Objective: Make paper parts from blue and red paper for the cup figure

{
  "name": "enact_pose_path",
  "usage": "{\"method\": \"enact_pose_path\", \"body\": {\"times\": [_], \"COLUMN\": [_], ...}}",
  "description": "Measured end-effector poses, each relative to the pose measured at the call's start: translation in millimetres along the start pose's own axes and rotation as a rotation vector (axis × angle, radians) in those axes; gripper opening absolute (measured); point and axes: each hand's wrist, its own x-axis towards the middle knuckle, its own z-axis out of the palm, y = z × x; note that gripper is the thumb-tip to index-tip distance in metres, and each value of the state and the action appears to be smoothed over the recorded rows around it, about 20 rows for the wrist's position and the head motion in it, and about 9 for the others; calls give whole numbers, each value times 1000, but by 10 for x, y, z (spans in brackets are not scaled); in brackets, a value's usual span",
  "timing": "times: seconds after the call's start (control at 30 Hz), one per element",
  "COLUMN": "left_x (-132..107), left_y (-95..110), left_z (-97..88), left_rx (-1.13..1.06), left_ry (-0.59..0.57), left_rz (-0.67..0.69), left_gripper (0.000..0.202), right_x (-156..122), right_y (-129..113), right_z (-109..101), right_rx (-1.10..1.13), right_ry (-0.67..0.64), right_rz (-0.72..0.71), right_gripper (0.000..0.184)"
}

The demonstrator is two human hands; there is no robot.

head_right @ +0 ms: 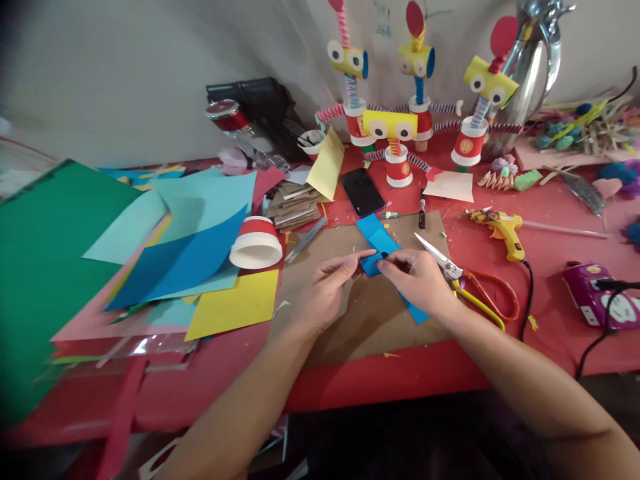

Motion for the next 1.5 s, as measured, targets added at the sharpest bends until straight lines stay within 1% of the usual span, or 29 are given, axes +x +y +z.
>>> {"method": "enact_pose_path", "body": {"times": [0.17, 0.37, 0.57, 0.7, 0.77, 0.87, 1.0, 1.07, 1.17, 1.27, 1.37, 1.43, 1.5], "left_x": [26, 26, 32, 32, 23, 12, 22, 33, 39, 34, 34, 44, 66], "left_y": [29, 53, 16, -14, -17, -12, 3, 8, 9, 4, -7, -21, -40], "left_z": [70, 114, 113, 121, 131, 133, 101, 82, 66, 69, 71, 58, 29], "left_rx": [-104, -170, -191, -189, -194, -229, -268, -292, -304, -296, -291, -279, -281], "left_ry": [64, 146, 174, 171, 167, 144, 87, 83, 85, 59, 50, 51, 52], "left_rz": [-64, -43, -21, -10, -5, -13, -87, -117, -138, -170, -164, -153, -163], "left_gripper": [25, 22, 23, 25, 28, 33, 35, 34, 29, 27, 28, 28, 27], "right_x": [-15, -27, -60, -71, -74, -84, -102, -107, -105, -99, -101, -104, -106], "right_y": [-23, -20, -50, -73, -74, -71, -53, -35, -5, 12, 15, 15, 15], "right_z": [11, 49, 84, 91, 95, 99, 106, 114, 125, 123, 117, 119, 126], "right_rx": [49, 25, -73, -120, -138, -158, -200, -244, -309, -337, -342, -338, -320], "right_ry": [-14, 6, 43, 58, 93, 158, 216, 251, 286, 309, 279, 232, 214], "right_rz": [3, -49, -127, -164, -194, -284, -420, -477, -537, -580, -564, -503, -415], "right_gripper": [34, 31, 31, 31, 32, 31, 27, 27, 28, 29, 27, 23, 12]}}
